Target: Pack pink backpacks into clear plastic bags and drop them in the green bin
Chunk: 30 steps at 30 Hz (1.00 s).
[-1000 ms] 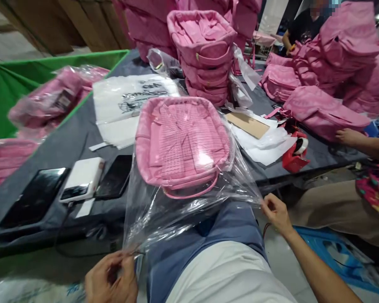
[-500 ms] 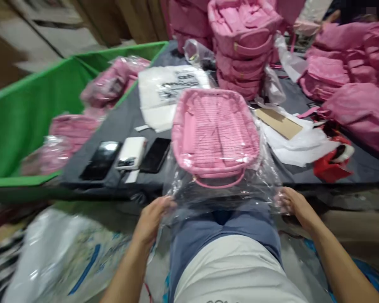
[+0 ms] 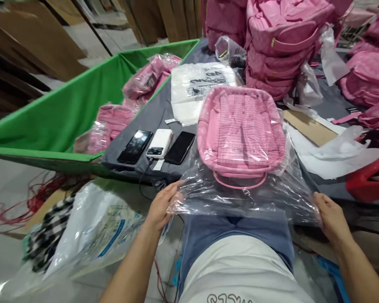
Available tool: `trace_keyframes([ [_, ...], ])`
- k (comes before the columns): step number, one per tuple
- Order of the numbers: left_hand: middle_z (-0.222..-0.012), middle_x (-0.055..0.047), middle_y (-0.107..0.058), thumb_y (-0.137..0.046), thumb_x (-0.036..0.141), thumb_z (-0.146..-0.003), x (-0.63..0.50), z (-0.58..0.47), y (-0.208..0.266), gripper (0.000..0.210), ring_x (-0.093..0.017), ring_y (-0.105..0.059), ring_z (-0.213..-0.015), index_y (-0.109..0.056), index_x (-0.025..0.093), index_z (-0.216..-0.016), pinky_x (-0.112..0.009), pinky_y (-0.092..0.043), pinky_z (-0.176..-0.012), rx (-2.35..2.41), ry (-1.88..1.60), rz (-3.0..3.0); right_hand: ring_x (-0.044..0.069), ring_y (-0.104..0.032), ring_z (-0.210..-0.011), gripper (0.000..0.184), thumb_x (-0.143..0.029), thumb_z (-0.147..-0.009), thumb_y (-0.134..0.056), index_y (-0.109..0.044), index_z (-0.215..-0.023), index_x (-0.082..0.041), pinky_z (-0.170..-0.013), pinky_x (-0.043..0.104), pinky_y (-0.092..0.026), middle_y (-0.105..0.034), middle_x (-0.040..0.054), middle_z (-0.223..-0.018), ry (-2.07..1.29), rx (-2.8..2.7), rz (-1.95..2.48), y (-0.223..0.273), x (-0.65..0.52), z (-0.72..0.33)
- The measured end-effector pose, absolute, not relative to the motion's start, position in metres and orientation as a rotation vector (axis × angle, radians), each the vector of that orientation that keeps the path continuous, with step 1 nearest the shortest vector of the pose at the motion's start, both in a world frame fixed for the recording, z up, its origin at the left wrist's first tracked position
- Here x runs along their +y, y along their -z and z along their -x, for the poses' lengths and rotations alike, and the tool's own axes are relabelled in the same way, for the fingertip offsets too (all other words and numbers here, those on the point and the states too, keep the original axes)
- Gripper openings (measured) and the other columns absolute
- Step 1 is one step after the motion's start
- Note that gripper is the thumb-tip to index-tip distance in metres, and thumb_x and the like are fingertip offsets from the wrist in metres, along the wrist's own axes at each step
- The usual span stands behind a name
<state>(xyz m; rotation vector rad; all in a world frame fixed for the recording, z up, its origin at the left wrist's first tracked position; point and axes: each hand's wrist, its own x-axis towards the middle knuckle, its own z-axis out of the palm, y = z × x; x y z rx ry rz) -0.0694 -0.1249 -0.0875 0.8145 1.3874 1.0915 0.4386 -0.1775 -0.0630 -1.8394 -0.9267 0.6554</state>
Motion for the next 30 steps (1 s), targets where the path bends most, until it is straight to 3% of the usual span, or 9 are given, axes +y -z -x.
trace_keyframes([
  [3, -0.098, -0.008, -0.076, -0.070, 0.055, -0.088, -0.129, 0.089, 0.103, 0.066, -0.018, -0.070, -0.074, -0.056, 0.018, -0.141, -0.031, -0.057, -0.068, 1.522, -1.218, -1.272, 0.022, -0.068, -0.067, 0.054, -0.062, -0.076, -0.078, -0.068, -0.111, -0.022, -0.057, 0.033, -0.057, -0.072, 0.0060, -0.085, -0.213, -1.322, 1.875, 0.077, -0.201, -0.445],
  [6, -0.126, -0.006, -0.073, -0.079, 0.029, -0.087, -0.135, 0.105, 0.112, 0.049, -0.021, -0.069, -0.115, -0.064, 0.032, -0.134, -0.039, -0.048, -0.109, 1.529, -1.352, -2.308, 0.027, -0.073, -0.101, 0.034, -0.042, -0.085, -0.078, -0.072, -0.115, -0.026, -0.084, 0.040, -0.061, -0.074, 0.0096, -0.115, 0.218, -1.774, 1.676, 0.082, -0.221, -0.443],
  [9, -0.119, 0.002, -0.077, -0.069, 0.011, -0.093, -0.136, 0.112, 0.104, 0.041, -0.016, -0.069, -0.119, -0.070, 0.037, -0.125, -0.034, -0.038, -0.118, 1.111, -1.131, -2.919, 0.024, -0.074, -0.103, 0.015, -0.025, -0.092, -0.070, -0.075, -0.105, -0.029, -0.093, 0.040, -0.060, -0.076, 0.0050, -0.112, 0.291, -1.838, 1.464, 0.070, -0.229, -0.436],
  [12, -0.108, -0.001, -0.080, -0.054, 0.019, -0.102, -0.134, 0.108, 0.089, 0.027, -0.016, -0.075, -0.103, -0.074, 0.028, -0.119, -0.036, -0.047, -0.111, 1.075, -1.091, -2.600, 0.025, -0.074, -0.102, 0.012, -0.028, -0.096, -0.065, -0.077, -0.098, -0.027, -0.094, 0.043, -0.059, -0.077, 0.0057, -0.108, 0.051, -1.592, 1.483, 0.051, -0.222, -0.424],
  [18, -0.086, -0.004, -0.079, -0.061, 0.046, -0.097, -0.122, 0.076, 0.079, 0.030, -0.021, -0.075, -0.089, -0.074, 0.021, -0.087, -0.036, -0.059, -0.091, 1.482, -1.473, -1.678, 0.020, -0.069, -0.072, 0.039, -0.058, -0.093, -0.065, -0.063, -0.075, -0.024, -0.075, 0.038, -0.059, -0.068, 0.0012, -0.072, -0.210, -0.981, 1.205, 0.036, -0.163, -0.391],
  [21, -0.067, 0.000, -0.070, -0.057, 0.058, -0.095, -0.105, 0.058, 0.082, 0.039, -0.017, -0.067, -0.061, -0.067, 0.021, -0.085, -0.028, -0.056, -0.063, 1.654, -1.524, -1.461, 0.012, -0.048, -0.047, 0.050, -0.069, -0.085, -0.068, -0.056, -0.071, -0.023, -0.046, 0.026, -0.043, -0.048, -0.0056, -0.054, -0.263, -0.831, 1.315, 0.038, -0.129, -0.385],
  [24, -0.058, 0.003, -0.060, -0.050, 0.060, -0.095, -0.087, 0.047, 0.084, 0.042, -0.015, -0.056, -0.045, -0.062, 0.021, -0.085, -0.027, -0.047, -0.050, 1.722, -1.345, -1.424, 0.009, -0.037, -0.041, 0.057, -0.078, -0.076, -0.069, -0.060, -0.074, -0.022, -0.038, 0.023, -0.031, -0.041, -0.0076, -0.050, -0.444, -0.826, 1.544, 0.043, -0.113, -0.388],
  [28, -0.095, -0.010, -0.075, -0.046, 0.053, -0.102, -0.083, 0.029, 0.067, 0.042, -0.025, -0.070, -0.087, -0.066, 0.018, -0.111, -0.040, -0.050, -0.089, 1.955, -1.471, -1.914, 0.009, -0.036, -0.043, 0.056, -0.076, -0.079, -0.068, -0.065, -0.085, -0.021, -0.038, 0.022, -0.032, -0.042, -0.0077, -0.053, -0.496, -0.870, 1.553, 0.046, -0.115, -0.390],
  [30, -0.113, -0.014, -0.074, -0.046, 0.052, -0.103, -0.088, 0.012, 0.051, 0.044, -0.029, -0.065, -0.112, -0.063, 0.017, -0.123, -0.048, -0.034, -0.112, 1.819, -1.477, -2.368, 0.008, -0.034, -0.042, 0.053, -0.075, -0.082, -0.067, -0.063, -0.086, -0.022, -0.038, 0.021, -0.030, -0.041, -0.0083, -0.054, -0.493, -0.867, 1.489, 0.044, -0.117, -0.389],
])
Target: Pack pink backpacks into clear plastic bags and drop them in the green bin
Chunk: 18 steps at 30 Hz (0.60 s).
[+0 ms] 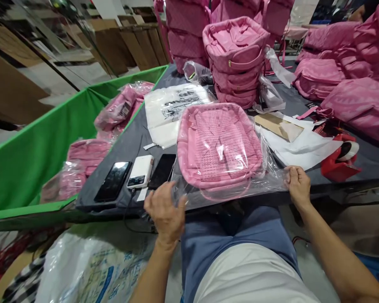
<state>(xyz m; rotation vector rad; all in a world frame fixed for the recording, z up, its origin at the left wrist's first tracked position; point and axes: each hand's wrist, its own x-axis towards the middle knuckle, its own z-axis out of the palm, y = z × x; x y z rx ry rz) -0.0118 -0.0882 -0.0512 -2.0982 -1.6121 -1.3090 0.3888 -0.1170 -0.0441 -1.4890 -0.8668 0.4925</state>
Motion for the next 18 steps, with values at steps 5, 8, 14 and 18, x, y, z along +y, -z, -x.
trace_keyframes([
  [5, -0.085, -0.005, -0.074, -0.051, 0.054, -0.103, -0.091, -0.026, 0.026, 0.040, -0.028, -0.064, -0.100, -0.065, 0.017, -0.110, -0.050, -0.018, -0.118, -1.188, 1.055, 2.437, 0.007, -0.034, -0.042, 0.052, -0.073, -0.083, -0.068, -0.061, -0.084, -0.022, -0.036, 0.019, -0.028, -0.039, -0.0089, -0.053, -0.480, -0.848, 1.407, 0.042, -0.115, -0.386],
  [8, -0.078, -0.001, -0.071, -0.055, 0.040, -0.104, -0.087, -0.028, 0.024, 0.023, -0.025, -0.062, -0.092, -0.063, 0.020, -0.095, -0.048, -0.021, -0.113, -1.138, 1.053, 2.494, 0.007, -0.035, -0.042, 0.051, -0.073, -0.084, -0.068, -0.061, -0.084, -0.022, -0.035, 0.019, -0.029, -0.039, -0.0087, -0.054, -0.470, -0.863, 1.382, 0.042, -0.115, -0.386],
  [14, -0.075, 0.002, -0.069, -0.051, 0.029, -0.106, -0.070, -0.024, 0.012, 0.021, -0.022, -0.059, -0.092, -0.063, 0.023, -0.090, -0.046, -0.024, -0.108, -1.115, 1.089, 2.611, 0.008, -0.039, -0.040, 0.052, -0.074, -0.088, -0.061, -0.060, -0.087, -0.022, -0.034, 0.020, -0.032, -0.044, -0.0080, -0.055, -0.356, -0.879, 1.422, 0.039, -0.115, -0.388],
  [18, -0.074, 0.001, -0.067, -0.050, 0.034, -0.105, -0.045, -0.027, 0.003, 0.032, -0.022, -0.058, -0.085, -0.064, 0.022, -0.079, -0.042, -0.033, -0.096, -1.298, 1.006, 2.909, 0.010, -0.041, -0.040, 0.057, -0.080, -0.085, -0.057, -0.056, -0.080, -0.023, -0.035, 0.022, -0.034, -0.045, -0.0075, -0.053, -0.309, -0.876, 1.555, 0.041, -0.105, -0.392],
])
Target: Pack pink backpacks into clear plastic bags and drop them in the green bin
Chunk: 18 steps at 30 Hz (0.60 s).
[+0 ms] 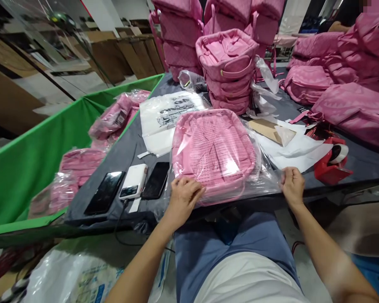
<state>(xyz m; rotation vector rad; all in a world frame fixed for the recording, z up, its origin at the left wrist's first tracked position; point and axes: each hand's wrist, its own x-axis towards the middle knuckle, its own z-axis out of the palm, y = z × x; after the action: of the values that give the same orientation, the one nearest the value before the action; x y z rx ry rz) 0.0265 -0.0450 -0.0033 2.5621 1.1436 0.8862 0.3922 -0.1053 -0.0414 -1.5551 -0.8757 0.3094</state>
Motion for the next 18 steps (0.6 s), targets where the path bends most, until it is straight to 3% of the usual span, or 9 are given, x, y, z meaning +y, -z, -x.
trace_keyframes([
  [5, -0.072, -0.002, -0.061, -0.050, 0.049, -0.097, -0.024, -0.026, -0.002, 0.041, -0.021, -0.054, -0.076, -0.059, 0.022, -0.068, -0.035, -0.040, -0.076, 1.098, -0.597, -2.205, 0.013, -0.046, -0.039, 0.064, -0.088, -0.079, -0.053, -0.053, -0.070, -0.024, -0.040, 0.028, -0.037, -0.048, -0.0043, -0.048, -0.407, -1.008, 1.790, 0.043, -0.090, -0.400],
  [10, -0.066, -0.002, -0.058, -0.047, 0.059, -0.093, -0.022, -0.028, -0.004, 0.049, -0.021, -0.052, -0.072, -0.055, 0.023, -0.061, -0.033, -0.041, -0.070, 1.093, -0.594, -2.137, 0.018, -0.058, -0.050, 0.065, -0.087, -0.071, -0.064, -0.060, -0.081, -0.023, -0.045, 0.028, -0.043, -0.063, 0.0010, -0.059, -0.366, -0.932, 1.800, 0.030, -0.114, -0.428],
  [13, -0.063, -0.002, -0.057, -0.047, 0.066, -0.092, -0.023, -0.029, -0.003, 0.055, -0.020, -0.053, -0.068, -0.055, 0.024, -0.058, -0.033, -0.043, -0.066, 1.080, -0.627, -2.128, 0.019, -0.061, -0.058, 0.058, -0.078, -0.072, -0.071, -0.065, -0.086, -0.021, -0.048, 0.028, -0.043, -0.069, 0.0039, -0.070, -0.265, -0.867, 1.819, 0.020, -0.151, -0.465],
  [18, -0.066, -0.001, -0.066, -0.051, 0.083, -0.084, -0.017, -0.026, 0.002, 0.063, -0.021, -0.061, -0.063, -0.068, 0.026, -0.063, -0.032, -0.052, -0.059, 1.066, -0.707, -2.130, 0.014, -0.051, -0.062, 0.037, -0.053, -0.070, -0.080, -0.066, -0.076, -0.019, -0.056, 0.026, -0.040, -0.063, 0.0002, -0.068, -0.011, -0.517, 1.900, -0.004, -0.194, -0.524],
])
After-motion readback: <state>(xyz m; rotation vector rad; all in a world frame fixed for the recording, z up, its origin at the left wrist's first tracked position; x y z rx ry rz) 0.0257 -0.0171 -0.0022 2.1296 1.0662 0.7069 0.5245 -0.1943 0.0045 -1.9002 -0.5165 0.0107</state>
